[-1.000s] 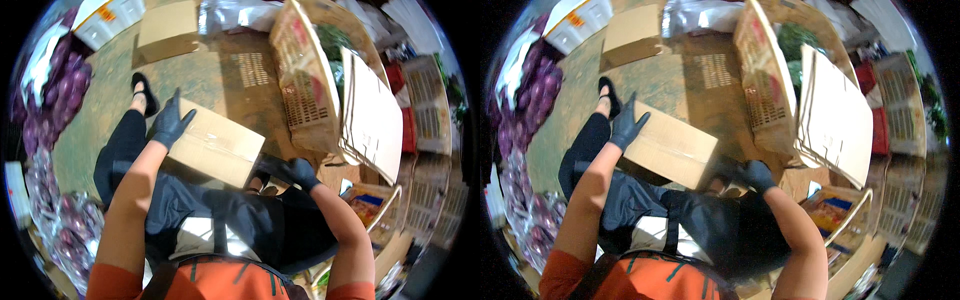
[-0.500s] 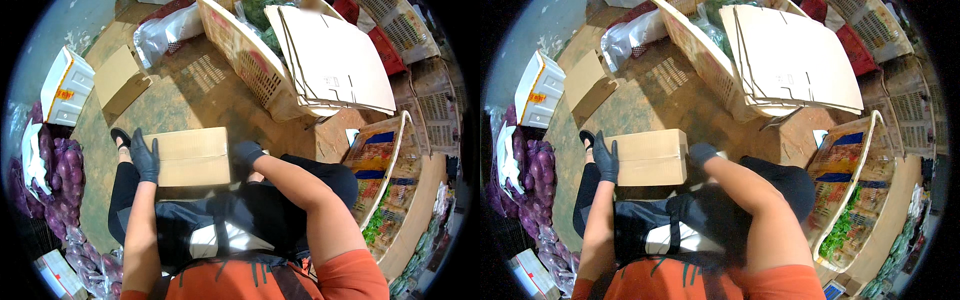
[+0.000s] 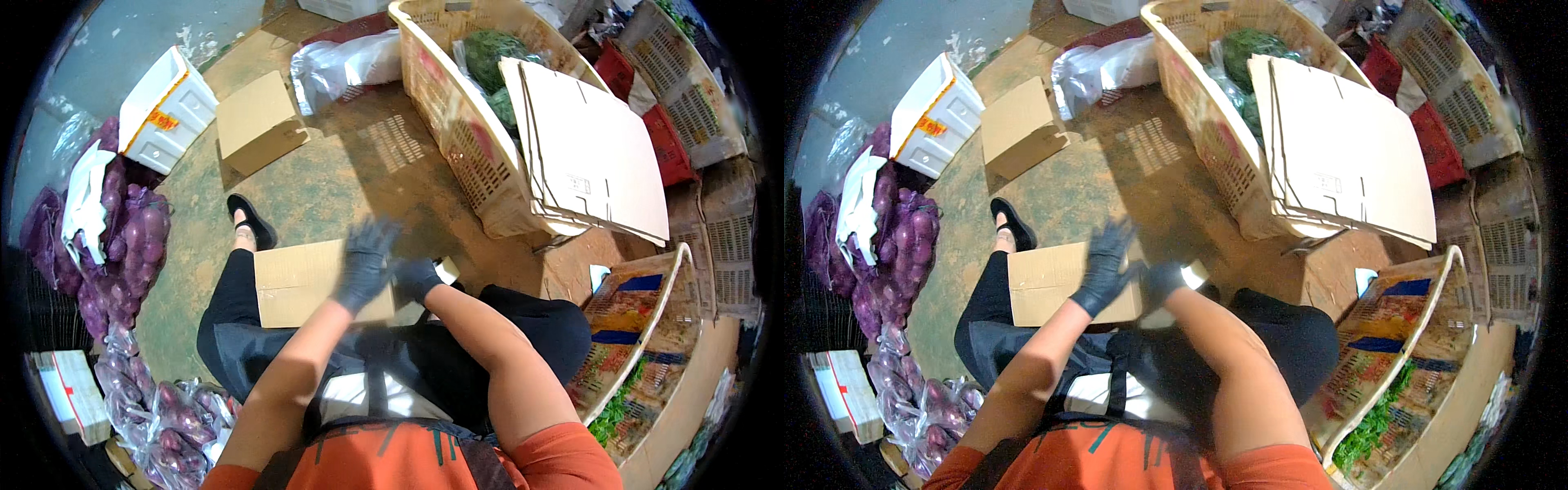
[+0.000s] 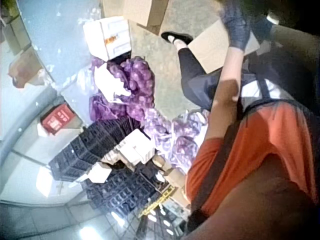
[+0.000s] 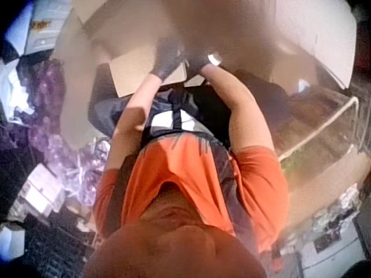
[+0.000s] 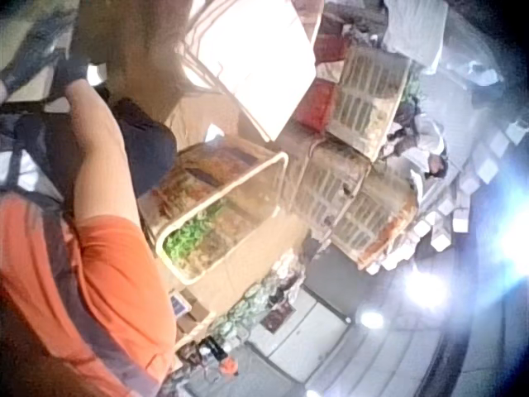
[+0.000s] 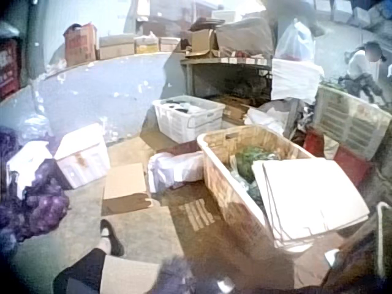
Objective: The person sits on the floor in a warehouse and assembles flat cardboard boxes into rectangular containers. They fold the flaps, then use a handheld tape dispenser to seal the seams, repeating the process for several boxes.
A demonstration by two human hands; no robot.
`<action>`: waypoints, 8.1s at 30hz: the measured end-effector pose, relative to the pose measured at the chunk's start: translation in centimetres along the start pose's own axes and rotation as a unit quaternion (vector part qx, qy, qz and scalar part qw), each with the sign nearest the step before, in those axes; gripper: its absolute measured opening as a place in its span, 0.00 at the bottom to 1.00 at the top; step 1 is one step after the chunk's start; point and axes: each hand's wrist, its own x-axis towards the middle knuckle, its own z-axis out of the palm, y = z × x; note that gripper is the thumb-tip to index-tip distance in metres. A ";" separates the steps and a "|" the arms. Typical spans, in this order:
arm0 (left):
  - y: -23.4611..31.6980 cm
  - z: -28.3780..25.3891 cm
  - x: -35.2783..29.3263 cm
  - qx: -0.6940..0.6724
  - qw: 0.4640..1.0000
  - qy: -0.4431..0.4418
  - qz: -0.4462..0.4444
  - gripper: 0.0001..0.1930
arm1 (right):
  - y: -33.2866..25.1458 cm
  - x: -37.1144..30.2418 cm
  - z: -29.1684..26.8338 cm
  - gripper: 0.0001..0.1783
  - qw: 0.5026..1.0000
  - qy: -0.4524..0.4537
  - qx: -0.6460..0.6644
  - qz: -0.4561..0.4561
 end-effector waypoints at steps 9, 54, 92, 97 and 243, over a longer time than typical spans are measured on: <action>-17.0 -7.1 -13.9 -0.165 0.786 -0.160 -0.574 0.34 | -3.2 -0.4 -4.7 0.20 0.959 -0.262 0.001 -0.111; 10.3 -23.7 17.9 -0.027 0.882 0.414 0.223 0.09 | 1.0 -10.0 -25.2 0.26 0.944 0.239 0.224 0.045; -1.0 -1.5 -1.2 -0.506 0.812 0.015 -0.290 0.37 | -1.1 3.0 -10.4 0.29 0.768 0.121 0.621 0.101; -2.3 -0.4 -1.7 -0.559 0.784 0.005 -0.270 0.38 | -2.1 1.5 -11.9 0.29 0.760 0.136 0.626 0.108; -11.4 -0.5 -6.3 -0.244 0.908 0.183 -0.288 0.24 | 18.0 -11.2 -24.2 0.36 0.823 0.337 -0.112 0.444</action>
